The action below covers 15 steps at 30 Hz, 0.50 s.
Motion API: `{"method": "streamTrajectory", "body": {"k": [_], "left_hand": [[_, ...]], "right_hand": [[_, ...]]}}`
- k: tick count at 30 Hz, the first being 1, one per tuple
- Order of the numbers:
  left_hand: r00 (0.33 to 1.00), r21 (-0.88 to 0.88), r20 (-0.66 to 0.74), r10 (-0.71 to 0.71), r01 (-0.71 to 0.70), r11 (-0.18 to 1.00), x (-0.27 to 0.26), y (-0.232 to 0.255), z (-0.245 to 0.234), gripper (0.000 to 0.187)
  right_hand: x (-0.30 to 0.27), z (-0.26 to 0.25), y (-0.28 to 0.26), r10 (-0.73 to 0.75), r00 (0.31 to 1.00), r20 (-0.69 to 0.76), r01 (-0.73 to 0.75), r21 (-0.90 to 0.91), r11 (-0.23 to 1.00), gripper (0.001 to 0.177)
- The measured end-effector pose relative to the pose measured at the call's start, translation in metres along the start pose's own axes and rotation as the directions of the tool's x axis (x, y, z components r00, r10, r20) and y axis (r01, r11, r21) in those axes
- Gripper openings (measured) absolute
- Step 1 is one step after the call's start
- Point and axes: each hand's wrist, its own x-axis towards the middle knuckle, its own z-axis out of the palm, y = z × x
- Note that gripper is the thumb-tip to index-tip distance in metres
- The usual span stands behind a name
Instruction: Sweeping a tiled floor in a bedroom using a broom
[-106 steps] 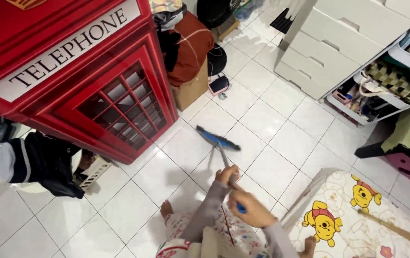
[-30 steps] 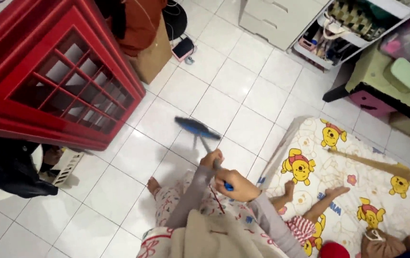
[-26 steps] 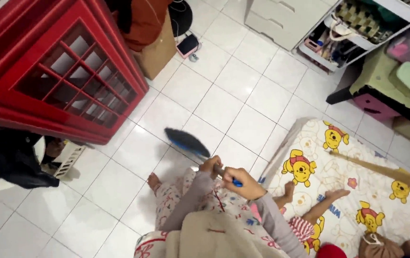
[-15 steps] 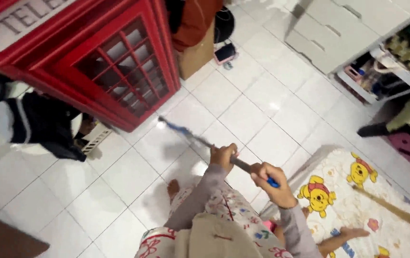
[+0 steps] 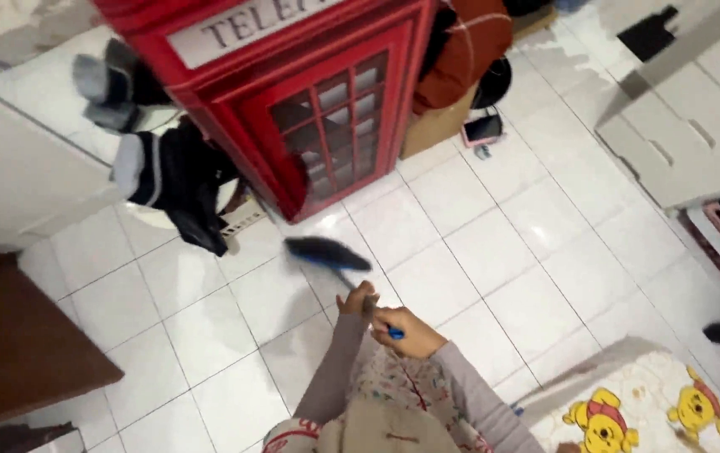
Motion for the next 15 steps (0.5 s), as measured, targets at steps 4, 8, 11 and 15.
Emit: {"method": "streamTrajectory", "body": {"k": [4, 8, 11, 15], "left_hand": [[0.998, 0.034, -0.061, 0.028, -0.026, 0.999, -0.021, -0.01, -0.062, 0.021], [0.967, 0.104, -0.216, 0.134, -0.113, 0.988, -0.011, -0.007, -0.103, 0.011], [0.932, 0.096, -0.268, 0.242, -0.224, 0.97, 0.001, -0.003, -0.142, 0.01], [0.842, -0.877, 0.196, -0.503, 0.38, 0.294, -0.05, 0.062, -0.23, 0.017]], "right_hand": [[0.029, 0.008, -0.018, -0.085, 0.996, -0.009, 0.085, 0.027, 0.996, 0.036], [0.07, 0.007, -0.092, -0.068, 0.997, -0.036, 0.068, 0.0, 0.998, 0.039], [0.101, 0.019, -0.117, -0.072, 0.997, 0.0, 0.071, -0.097, 0.993, 0.039], [0.136, 0.058, -0.069, -0.063, 0.977, 0.203, 0.102, -0.184, 0.978, 0.026]]}}
